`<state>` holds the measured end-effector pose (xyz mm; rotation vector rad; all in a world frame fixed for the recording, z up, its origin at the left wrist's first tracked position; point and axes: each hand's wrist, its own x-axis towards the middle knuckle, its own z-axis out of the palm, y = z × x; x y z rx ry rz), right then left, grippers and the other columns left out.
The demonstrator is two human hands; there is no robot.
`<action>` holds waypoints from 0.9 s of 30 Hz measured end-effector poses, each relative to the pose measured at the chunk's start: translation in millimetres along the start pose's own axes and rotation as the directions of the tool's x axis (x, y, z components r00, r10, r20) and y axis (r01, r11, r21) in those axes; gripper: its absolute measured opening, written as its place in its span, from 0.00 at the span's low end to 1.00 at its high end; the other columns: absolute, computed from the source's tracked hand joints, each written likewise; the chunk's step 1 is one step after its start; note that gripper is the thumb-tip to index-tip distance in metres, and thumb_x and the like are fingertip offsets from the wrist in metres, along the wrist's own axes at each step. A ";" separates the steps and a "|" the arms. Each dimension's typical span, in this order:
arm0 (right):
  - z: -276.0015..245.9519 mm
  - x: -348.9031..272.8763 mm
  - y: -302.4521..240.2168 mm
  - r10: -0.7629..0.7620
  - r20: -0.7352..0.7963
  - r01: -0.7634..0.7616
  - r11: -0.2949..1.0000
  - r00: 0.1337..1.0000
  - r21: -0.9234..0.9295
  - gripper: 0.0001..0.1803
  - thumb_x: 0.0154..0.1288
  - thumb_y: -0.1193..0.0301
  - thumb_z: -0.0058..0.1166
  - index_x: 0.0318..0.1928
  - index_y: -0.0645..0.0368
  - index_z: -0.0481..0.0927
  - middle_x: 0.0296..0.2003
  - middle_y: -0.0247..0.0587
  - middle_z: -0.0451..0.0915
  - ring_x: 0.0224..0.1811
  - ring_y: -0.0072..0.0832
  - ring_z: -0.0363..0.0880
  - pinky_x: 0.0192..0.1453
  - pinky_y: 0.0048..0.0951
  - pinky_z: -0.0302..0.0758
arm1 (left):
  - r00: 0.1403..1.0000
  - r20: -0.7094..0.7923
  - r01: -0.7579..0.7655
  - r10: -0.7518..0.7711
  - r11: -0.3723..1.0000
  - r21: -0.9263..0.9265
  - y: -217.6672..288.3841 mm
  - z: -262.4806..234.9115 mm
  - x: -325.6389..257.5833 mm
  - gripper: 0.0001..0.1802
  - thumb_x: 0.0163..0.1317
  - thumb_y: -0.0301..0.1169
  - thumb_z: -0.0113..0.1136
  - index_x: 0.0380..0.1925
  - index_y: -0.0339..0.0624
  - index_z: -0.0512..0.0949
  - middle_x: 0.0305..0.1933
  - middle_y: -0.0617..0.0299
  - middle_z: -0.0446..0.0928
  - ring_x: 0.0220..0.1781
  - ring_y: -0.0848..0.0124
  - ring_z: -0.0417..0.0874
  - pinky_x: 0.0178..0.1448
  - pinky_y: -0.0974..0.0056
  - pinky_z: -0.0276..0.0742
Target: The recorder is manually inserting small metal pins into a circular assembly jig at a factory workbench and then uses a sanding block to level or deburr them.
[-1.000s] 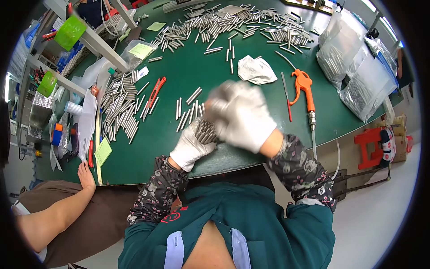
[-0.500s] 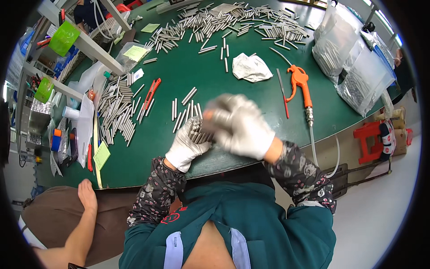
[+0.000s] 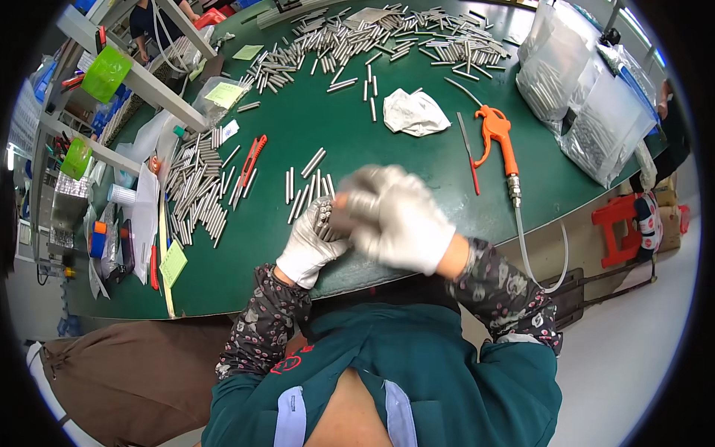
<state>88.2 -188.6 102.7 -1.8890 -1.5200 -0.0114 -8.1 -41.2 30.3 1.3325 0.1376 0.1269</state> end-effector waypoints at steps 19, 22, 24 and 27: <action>-9.8 -9.7 24.6 0.211 -0.308 -0.316 0.883 0.928 -0.348 0.15 0.42 0.65 0.51 0.35 0.54 0.77 0.40 0.49 0.71 0.41 0.42 0.68 0.42 0.37 0.66 | 0.998 -0.046 -0.042 0.047 0.992 0.118 -12.0 -7.8 2.0 0.28 0.38 0.19 0.58 0.44 0.35 0.63 0.31 0.66 0.72 0.32 0.79 0.74 0.39 0.74 0.70; -10.7 -11.2 -2.4 -0.088 -0.180 0.081 0.996 0.980 -0.047 0.16 0.41 0.66 0.51 0.36 0.53 0.77 0.41 0.49 0.70 0.41 0.43 0.68 0.43 0.38 0.65 | 0.993 0.030 -0.120 0.116 0.943 0.311 -9.9 -10.6 11.2 0.27 0.38 0.18 0.58 0.43 0.35 0.63 0.33 0.65 0.71 0.34 0.78 0.73 0.40 0.73 0.70; 1.8 -23.5 11.7 0.053 -0.217 -0.101 0.972 0.975 -0.214 0.17 0.41 0.66 0.51 0.37 0.52 0.77 0.41 0.49 0.70 0.41 0.42 0.69 0.43 0.37 0.66 | 1.000 -0.013 0.017 -0.016 0.997 0.081 -7.4 -2.1 10.4 0.27 0.37 0.17 0.58 0.42 0.37 0.64 0.35 0.65 0.70 0.36 0.77 0.72 0.41 0.73 0.70; -15.4 -34.9 28.7 0.342 -0.270 -0.420 0.844 0.900 -0.333 0.18 0.38 0.69 0.53 0.36 0.55 0.76 0.41 0.50 0.69 0.42 0.45 0.69 0.44 0.38 0.67 | 0.993 -0.003 0.114 -0.114 0.992 0.046 -12.2 -16.6 1.5 0.31 0.35 0.14 0.60 0.44 0.37 0.62 0.34 0.66 0.66 0.37 0.75 0.70 0.40 0.70 0.70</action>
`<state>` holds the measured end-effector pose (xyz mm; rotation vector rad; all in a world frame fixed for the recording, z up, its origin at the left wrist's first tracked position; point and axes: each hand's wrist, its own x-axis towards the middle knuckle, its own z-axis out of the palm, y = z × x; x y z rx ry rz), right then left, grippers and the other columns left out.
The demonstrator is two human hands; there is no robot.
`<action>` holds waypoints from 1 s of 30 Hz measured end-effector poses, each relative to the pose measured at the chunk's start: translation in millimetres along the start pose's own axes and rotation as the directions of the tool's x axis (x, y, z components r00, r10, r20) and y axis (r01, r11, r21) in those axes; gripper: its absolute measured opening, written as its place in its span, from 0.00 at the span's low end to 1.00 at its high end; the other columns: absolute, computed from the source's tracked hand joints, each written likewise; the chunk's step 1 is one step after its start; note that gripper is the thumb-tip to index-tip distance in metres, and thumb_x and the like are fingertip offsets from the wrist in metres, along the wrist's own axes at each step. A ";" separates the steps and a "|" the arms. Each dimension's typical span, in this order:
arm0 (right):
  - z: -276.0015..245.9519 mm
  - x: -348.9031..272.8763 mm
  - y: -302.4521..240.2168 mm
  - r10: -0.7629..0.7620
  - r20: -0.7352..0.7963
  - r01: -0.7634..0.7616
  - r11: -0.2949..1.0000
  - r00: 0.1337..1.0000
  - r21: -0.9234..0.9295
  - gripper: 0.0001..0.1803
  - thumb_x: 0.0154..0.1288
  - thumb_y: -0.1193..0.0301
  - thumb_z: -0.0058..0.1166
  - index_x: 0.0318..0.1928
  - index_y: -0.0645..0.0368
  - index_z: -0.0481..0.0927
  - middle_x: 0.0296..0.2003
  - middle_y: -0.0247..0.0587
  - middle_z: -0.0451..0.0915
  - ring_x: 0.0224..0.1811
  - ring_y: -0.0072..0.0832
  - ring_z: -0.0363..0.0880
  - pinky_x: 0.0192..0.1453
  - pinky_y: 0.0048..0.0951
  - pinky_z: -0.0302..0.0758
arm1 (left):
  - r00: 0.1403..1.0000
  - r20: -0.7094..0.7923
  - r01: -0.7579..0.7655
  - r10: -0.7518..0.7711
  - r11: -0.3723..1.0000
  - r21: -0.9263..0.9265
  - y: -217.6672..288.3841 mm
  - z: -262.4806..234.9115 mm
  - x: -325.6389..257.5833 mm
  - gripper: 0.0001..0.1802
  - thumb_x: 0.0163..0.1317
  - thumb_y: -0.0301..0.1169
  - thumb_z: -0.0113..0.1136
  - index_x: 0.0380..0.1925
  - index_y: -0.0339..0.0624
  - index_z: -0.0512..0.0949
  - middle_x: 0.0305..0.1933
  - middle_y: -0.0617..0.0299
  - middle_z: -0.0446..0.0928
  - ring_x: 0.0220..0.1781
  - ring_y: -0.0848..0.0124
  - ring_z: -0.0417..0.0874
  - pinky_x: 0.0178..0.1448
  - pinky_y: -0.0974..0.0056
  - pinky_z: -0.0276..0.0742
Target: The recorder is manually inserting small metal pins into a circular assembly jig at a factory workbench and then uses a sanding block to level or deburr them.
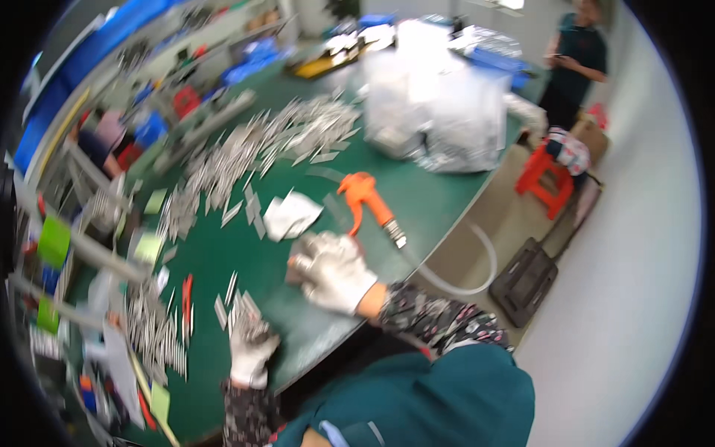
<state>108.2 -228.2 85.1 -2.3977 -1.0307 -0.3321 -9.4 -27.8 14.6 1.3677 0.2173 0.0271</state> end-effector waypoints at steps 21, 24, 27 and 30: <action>42.4 -6.4 -88.7 -0.587 -0.068 0.581 0.767 0.807 0.271 0.36 0.36 0.71 0.55 0.53 0.50 0.63 0.46 0.49 0.66 0.49 0.46 0.65 0.47 0.41 0.67 | 0.984 -0.077 0.069 -0.161 0.743 -0.666 24.6 29.1 -34.1 0.22 0.49 0.26 0.57 0.45 0.43 0.63 0.42 0.65 0.69 0.43 0.75 0.72 0.41 0.72 0.71; 36.2 -4.6 -90.9 -0.591 -0.029 0.562 0.748 0.806 0.352 0.39 0.33 0.69 0.60 0.53 0.50 0.61 0.47 0.51 0.65 0.47 0.46 0.67 0.46 0.40 0.67 | 0.990 -0.019 0.101 -0.141 0.792 -0.601 21.8 24.7 -42.7 0.22 0.49 0.25 0.57 0.45 0.43 0.63 0.43 0.64 0.68 0.44 0.74 0.71 0.42 0.71 0.71; 31.4 -5.2 -90.7 -0.580 0.015 0.525 0.747 0.814 0.409 0.39 0.33 0.69 0.60 0.53 0.51 0.61 0.46 0.52 0.65 0.47 0.46 0.67 0.46 0.40 0.67 | 0.990 0.051 0.141 -0.135 0.835 -0.533 19.6 22.9 -47.2 0.23 0.49 0.25 0.57 0.46 0.43 0.63 0.44 0.64 0.68 0.45 0.74 0.71 0.44 0.71 0.71; 33.9 -7.3 -89.6 -0.561 0.028 0.503 0.762 0.827 0.407 0.37 0.32 0.70 0.59 0.50 0.54 0.64 0.45 0.52 0.65 0.46 0.46 0.68 0.45 0.40 0.67 | 0.989 0.066 0.149 -0.136 0.812 -0.565 17.2 24.0 -46.0 0.23 0.47 0.22 0.56 0.45 0.42 0.64 0.43 0.64 0.69 0.45 0.73 0.71 0.45 0.70 0.71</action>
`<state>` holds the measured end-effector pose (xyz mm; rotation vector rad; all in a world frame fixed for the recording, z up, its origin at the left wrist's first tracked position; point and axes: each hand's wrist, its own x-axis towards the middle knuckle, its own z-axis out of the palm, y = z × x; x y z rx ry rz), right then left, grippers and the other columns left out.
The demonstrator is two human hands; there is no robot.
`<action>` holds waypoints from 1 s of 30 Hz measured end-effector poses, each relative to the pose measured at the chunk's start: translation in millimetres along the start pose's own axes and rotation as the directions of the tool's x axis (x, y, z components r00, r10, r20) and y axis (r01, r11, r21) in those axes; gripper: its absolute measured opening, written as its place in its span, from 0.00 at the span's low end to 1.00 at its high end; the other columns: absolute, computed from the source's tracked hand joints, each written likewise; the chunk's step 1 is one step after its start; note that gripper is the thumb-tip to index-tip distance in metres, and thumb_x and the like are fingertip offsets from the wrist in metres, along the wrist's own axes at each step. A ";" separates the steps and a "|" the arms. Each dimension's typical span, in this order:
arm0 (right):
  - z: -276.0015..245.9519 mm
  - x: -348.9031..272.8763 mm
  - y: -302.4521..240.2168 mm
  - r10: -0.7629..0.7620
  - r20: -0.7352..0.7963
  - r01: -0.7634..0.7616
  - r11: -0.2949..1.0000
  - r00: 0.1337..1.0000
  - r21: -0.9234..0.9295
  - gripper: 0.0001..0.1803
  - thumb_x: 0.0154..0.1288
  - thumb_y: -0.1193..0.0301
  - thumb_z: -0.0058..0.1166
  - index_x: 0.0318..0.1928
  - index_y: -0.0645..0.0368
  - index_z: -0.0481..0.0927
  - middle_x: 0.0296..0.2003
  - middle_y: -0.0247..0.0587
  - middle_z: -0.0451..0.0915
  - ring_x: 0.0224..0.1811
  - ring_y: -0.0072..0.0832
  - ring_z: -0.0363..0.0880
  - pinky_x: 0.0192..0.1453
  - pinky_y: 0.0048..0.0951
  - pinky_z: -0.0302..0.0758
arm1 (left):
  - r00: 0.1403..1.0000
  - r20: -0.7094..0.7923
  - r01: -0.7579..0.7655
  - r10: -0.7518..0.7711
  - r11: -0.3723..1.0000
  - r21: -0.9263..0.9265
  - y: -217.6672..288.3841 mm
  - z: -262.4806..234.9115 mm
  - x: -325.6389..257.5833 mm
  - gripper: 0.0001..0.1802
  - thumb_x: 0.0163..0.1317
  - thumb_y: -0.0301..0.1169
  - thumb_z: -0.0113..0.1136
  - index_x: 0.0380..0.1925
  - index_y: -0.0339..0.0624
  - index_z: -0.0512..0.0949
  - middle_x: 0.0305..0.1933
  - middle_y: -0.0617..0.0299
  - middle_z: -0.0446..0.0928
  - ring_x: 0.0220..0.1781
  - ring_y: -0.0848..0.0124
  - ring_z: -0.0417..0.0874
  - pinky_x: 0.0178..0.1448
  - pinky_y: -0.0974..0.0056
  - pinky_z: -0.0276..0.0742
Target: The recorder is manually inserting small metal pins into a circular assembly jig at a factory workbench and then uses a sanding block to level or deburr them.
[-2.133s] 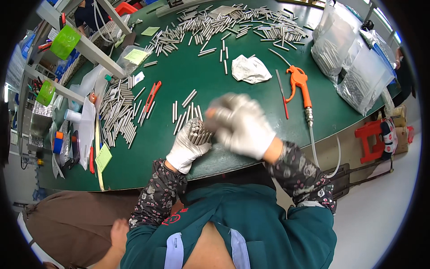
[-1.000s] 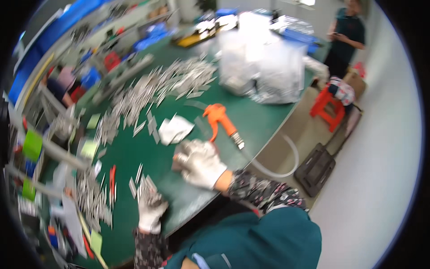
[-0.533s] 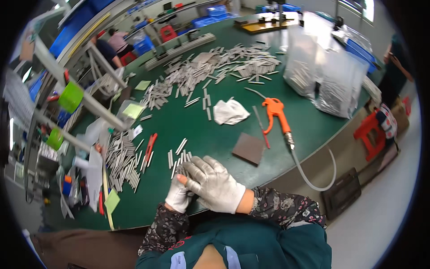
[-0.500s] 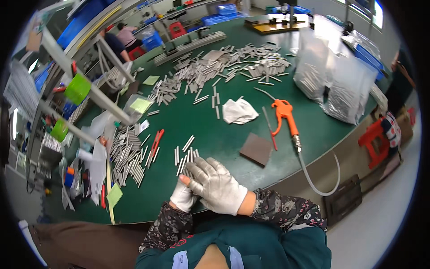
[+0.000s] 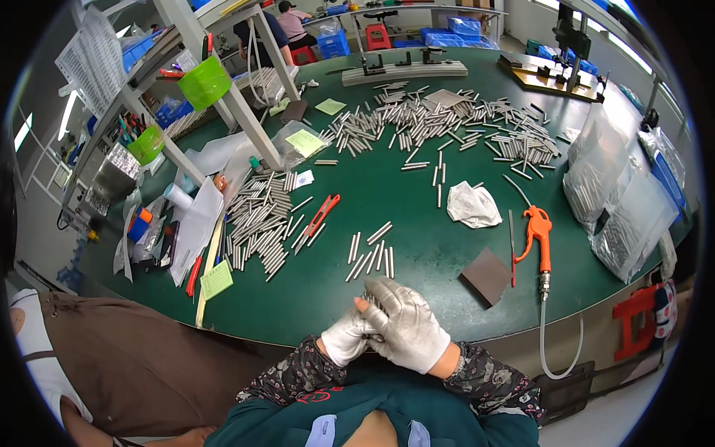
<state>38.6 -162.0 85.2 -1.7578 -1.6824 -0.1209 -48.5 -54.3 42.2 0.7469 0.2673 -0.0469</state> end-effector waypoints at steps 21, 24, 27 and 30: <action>1.4 2.6 3.4 0.008 0.059 -0.006 1.000 0.998 -0.024 0.35 0.29 0.73 0.55 0.48 0.55 0.66 0.39 0.47 0.68 0.39 0.43 0.69 0.41 0.39 0.68 | 0.993 -0.104 0.059 -0.063 0.997 -0.045 -12.4 5.5 5.3 0.12 0.49 0.22 0.52 0.36 0.40 0.68 0.35 0.64 0.71 0.38 0.75 0.73 0.40 0.71 0.71; 5.6 2.6 5.2 -0.002 0.036 0.003 1.000 0.999 -0.024 0.36 0.28 0.73 0.55 0.49 0.55 0.66 0.39 0.47 0.68 0.39 0.43 0.69 0.41 0.40 0.68 | 0.992 -0.101 0.070 -0.073 0.997 -0.036 -12.3 -1.0 7.4 0.12 0.50 0.23 0.52 0.36 0.41 0.68 0.35 0.65 0.71 0.37 0.76 0.73 0.39 0.71 0.71; 4.8 1.8 5.1 -0.021 0.032 0.021 1.000 0.999 0.005 0.37 0.28 0.73 0.55 0.49 0.54 0.65 0.38 0.47 0.68 0.38 0.43 0.69 0.39 0.40 0.68 | 0.990 -0.038 0.134 -0.136 0.990 -0.055 -10.4 -2.4 5.2 0.18 0.49 0.23 0.54 0.42 0.42 0.65 0.40 0.64 0.70 0.44 0.73 0.72 0.46 0.69 0.71; 5.3 1.3 5.1 -0.032 0.012 0.032 0.999 0.999 -0.039 0.39 0.29 0.74 0.54 0.51 0.54 0.62 0.38 0.47 0.68 0.36 0.43 0.70 0.37 0.40 0.68 | 0.987 -0.025 0.161 -0.161 0.987 -0.026 -8.8 0.1 6.5 0.18 0.49 0.22 0.53 0.42 0.41 0.66 0.40 0.64 0.70 0.44 0.74 0.72 0.45 0.70 0.71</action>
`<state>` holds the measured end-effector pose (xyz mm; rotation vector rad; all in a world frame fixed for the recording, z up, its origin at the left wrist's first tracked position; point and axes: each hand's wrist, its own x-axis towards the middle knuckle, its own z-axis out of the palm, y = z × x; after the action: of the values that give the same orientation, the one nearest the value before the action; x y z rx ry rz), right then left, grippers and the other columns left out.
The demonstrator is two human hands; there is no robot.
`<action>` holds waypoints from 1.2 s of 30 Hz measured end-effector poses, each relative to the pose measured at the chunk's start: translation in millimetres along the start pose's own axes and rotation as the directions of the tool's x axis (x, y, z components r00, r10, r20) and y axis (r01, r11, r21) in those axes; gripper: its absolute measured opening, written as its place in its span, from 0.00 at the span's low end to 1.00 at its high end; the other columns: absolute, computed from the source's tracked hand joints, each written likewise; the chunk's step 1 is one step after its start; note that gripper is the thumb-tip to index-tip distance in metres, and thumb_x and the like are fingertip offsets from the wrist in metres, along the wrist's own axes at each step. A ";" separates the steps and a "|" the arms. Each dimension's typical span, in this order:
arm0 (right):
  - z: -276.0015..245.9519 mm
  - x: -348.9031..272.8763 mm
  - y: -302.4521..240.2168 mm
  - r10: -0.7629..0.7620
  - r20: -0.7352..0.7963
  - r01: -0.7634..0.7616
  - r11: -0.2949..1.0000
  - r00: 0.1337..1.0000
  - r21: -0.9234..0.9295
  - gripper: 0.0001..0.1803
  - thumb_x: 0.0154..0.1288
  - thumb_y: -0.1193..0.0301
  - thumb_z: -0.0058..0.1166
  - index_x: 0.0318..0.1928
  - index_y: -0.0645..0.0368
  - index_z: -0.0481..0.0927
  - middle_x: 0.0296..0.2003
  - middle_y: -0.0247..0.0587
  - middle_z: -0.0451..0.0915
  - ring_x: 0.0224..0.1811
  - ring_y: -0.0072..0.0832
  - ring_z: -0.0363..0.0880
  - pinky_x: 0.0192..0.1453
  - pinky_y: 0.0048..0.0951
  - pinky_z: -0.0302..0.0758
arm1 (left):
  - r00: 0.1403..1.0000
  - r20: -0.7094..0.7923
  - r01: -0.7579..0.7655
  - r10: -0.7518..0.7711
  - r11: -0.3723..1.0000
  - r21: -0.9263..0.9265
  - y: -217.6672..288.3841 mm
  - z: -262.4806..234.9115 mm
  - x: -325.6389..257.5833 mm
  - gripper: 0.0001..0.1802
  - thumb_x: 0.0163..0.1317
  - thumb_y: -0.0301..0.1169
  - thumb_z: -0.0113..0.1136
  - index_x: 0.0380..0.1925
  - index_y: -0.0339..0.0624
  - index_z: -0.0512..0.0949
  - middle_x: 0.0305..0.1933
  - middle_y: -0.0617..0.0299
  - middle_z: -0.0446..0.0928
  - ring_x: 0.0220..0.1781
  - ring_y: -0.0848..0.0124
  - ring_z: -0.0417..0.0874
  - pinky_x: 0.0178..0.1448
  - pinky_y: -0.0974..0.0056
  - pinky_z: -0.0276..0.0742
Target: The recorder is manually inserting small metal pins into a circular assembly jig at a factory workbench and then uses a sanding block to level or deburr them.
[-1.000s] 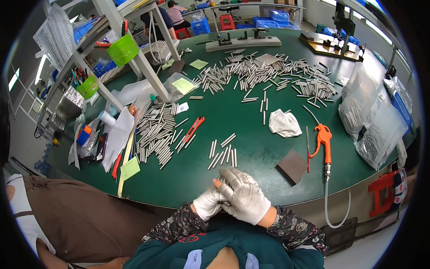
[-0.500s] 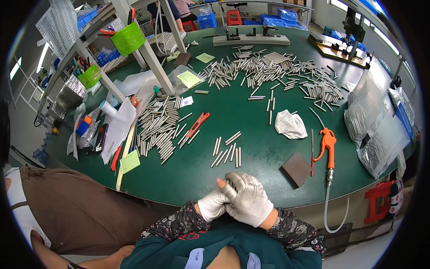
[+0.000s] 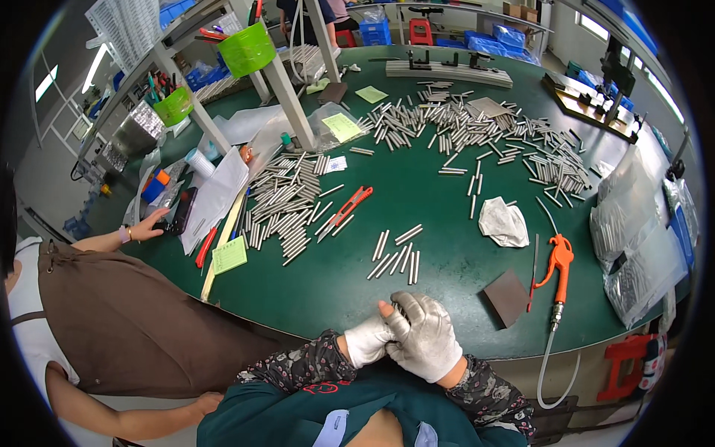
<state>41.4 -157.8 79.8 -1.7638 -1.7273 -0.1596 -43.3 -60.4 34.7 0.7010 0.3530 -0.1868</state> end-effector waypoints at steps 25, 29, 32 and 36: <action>-2.7 1.0 9.5 0.047 0.048 -0.050 0.998 0.998 0.050 0.43 0.30 0.73 0.58 0.55 0.54 0.57 0.42 0.50 0.68 0.36 0.44 0.71 0.38 0.38 0.69 | 0.993 0.077 -0.084 0.091 0.992 -0.099 -2.8 -5.2 -1.0 0.20 0.47 0.19 0.54 0.43 0.38 0.66 0.42 0.61 0.71 0.47 0.70 0.72 0.50 0.67 0.69; -1.9 0.3 11.6 0.050 0.065 -0.058 0.991 0.997 0.122 0.41 0.29 0.73 0.59 0.52 0.55 0.61 0.40 0.48 0.68 0.34 0.43 0.71 0.36 0.38 0.69 | 0.996 0.064 -0.057 0.062 0.995 -0.085 -2.8 -6.8 -2.5 0.21 0.46 0.19 0.55 0.44 0.39 0.66 0.42 0.62 0.71 0.48 0.71 0.71 0.50 0.68 0.68; -2.2 -0.4 13.1 0.069 0.074 -0.079 0.987 0.995 0.137 0.39 0.29 0.72 0.59 0.51 0.56 0.62 0.39 0.48 0.69 0.35 0.43 0.71 0.37 0.38 0.69 | 0.996 0.078 -0.037 0.043 0.996 -0.079 -0.2 -5.8 -1.6 0.20 0.46 0.18 0.54 0.43 0.40 0.67 0.40 0.63 0.71 0.45 0.73 0.72 0.48 0.70 0.69; -2.1 -1.1 15.8 0.097 0.061 -0.106 0.981 0.993 0.161 0.38 0.30 0.72 0.59 0.51 0.55 0.63 0.39 0.48 0.69 0.36 0.44 0.71 0.39 0.38 0.70 | 0.995 0.094 -0.027 0.034 0.997 -0.072 7.1 0.6 -2.1 0.19 0.47 0.17 0.53 0.41 0.40 0.68 0.38 0.65 0.72 0.43 0.75 0.73 0.46 0.72 0.70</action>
<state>56.7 -158.5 75.2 -1.7432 -1.6334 0.0722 -43.1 -55.4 40.2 0.6249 0.2560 -0.1773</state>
